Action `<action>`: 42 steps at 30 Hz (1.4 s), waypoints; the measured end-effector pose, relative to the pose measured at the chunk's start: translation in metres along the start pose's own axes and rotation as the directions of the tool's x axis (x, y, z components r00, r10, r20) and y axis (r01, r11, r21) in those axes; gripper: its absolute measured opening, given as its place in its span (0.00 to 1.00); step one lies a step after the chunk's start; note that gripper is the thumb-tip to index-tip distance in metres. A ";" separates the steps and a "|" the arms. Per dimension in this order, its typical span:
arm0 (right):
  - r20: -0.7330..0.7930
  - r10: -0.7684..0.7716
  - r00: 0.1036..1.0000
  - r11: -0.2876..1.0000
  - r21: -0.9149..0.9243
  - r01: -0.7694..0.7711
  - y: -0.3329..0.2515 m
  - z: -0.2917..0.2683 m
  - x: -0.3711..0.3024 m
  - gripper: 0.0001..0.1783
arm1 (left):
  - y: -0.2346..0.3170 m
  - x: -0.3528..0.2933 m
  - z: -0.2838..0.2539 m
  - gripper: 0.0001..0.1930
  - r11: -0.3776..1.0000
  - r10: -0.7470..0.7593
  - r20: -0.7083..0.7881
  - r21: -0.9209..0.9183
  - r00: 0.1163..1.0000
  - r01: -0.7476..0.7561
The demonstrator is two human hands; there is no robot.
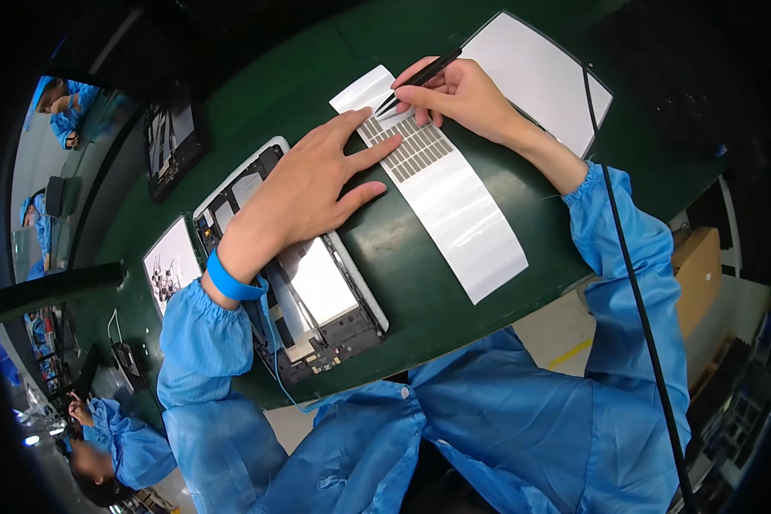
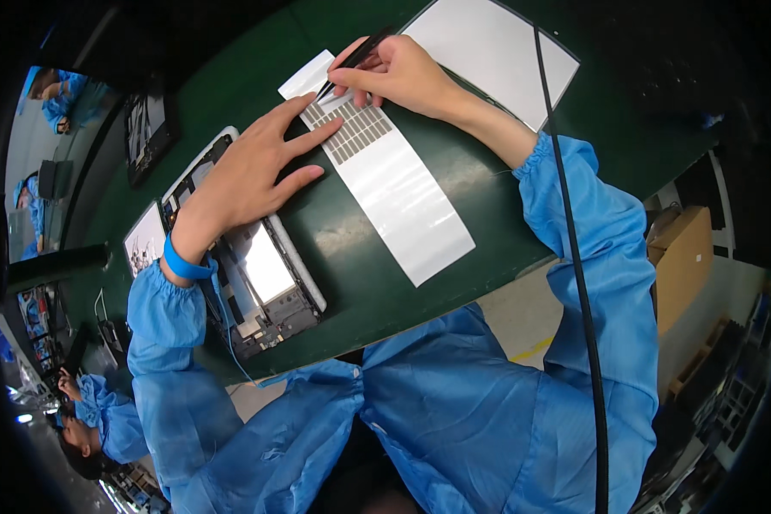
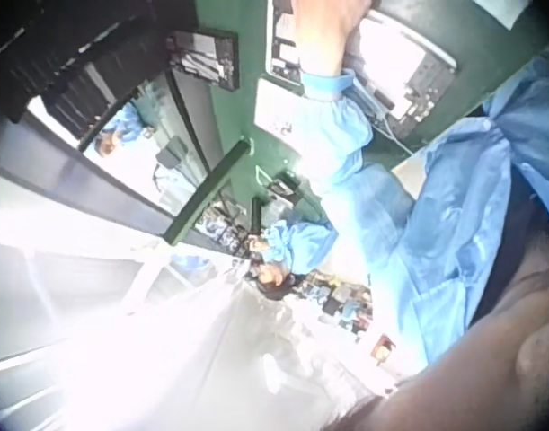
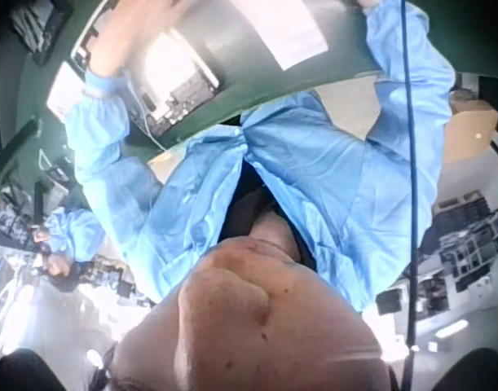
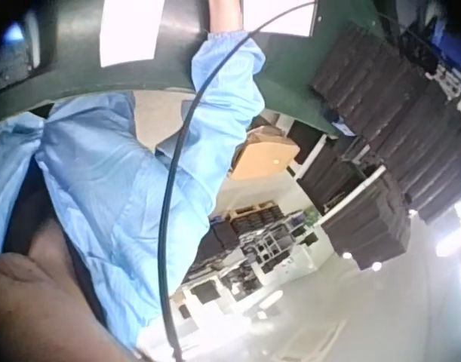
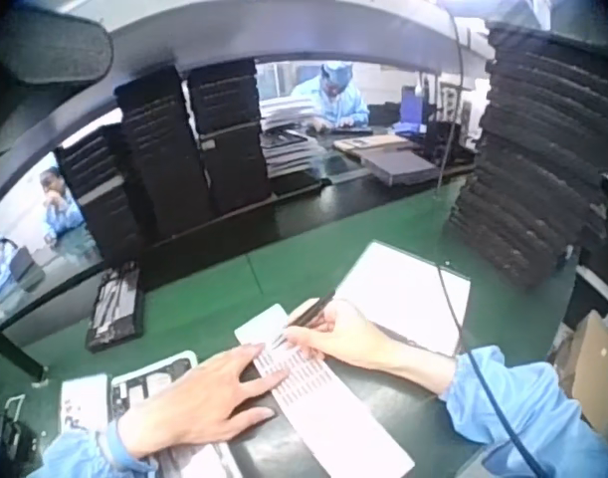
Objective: Assembling internal components and applying adhesive strips to a tablet device casing at a factory workbench.
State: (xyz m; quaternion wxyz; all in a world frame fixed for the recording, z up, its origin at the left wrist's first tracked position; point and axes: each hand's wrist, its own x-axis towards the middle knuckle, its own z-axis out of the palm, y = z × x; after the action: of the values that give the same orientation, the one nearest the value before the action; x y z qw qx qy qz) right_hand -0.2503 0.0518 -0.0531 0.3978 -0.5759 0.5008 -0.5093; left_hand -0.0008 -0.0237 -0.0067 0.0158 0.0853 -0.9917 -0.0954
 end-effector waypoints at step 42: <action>0.066 0.013 0.998 0.984 0.178 -0.024 -0.080 0.124 0.047 0.15 | -0.041 -0.171 -0.028 0.16 0.892 -0.431 -0.507 -0.363 0.747 0.268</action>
State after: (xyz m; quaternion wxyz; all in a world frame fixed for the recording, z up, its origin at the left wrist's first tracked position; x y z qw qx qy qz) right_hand -0.1151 0.0134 0.0131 0.4684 -0.5493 0.4453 -0.5297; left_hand 0.1755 -0.0394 0.0107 0.3070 0.2930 -0.8833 -0.1993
